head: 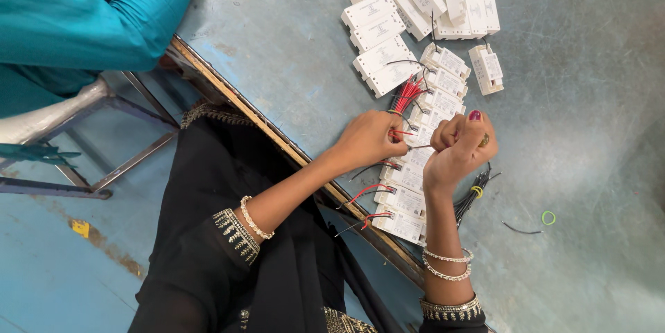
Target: The person uses a screwdriver to attach red and black wires to white electrical modules arranged on a table. They tighten screws to secure the wires, then move the completed modules aside and continue with the next set.
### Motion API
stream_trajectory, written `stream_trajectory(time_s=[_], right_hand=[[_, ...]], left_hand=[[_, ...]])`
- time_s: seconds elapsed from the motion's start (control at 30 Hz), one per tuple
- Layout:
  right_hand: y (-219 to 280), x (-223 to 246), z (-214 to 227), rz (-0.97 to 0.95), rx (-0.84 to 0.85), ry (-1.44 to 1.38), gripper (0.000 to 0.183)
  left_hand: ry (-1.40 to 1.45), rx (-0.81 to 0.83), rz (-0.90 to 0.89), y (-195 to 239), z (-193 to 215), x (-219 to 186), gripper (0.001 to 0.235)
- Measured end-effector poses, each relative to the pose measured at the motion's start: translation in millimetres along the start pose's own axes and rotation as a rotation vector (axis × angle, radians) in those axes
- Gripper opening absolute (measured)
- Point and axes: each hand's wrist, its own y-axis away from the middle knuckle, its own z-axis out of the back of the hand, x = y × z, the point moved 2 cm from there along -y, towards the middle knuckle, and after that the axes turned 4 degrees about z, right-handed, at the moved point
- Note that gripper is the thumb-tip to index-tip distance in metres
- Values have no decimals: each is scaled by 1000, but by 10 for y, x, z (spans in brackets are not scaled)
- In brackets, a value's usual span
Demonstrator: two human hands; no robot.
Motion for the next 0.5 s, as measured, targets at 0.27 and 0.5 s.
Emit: stream_trajectory(time_s=[0.27, 0.5], right_hand=[[-28, -55, 29, -28, -26, -50, 39], [-64, -58, 66, -50, -67, -85, 37]], left_hand=[[9, -1, 43, -19, -73, -44, 21], [65, 18, 53, -33, -56, 33, 20]])
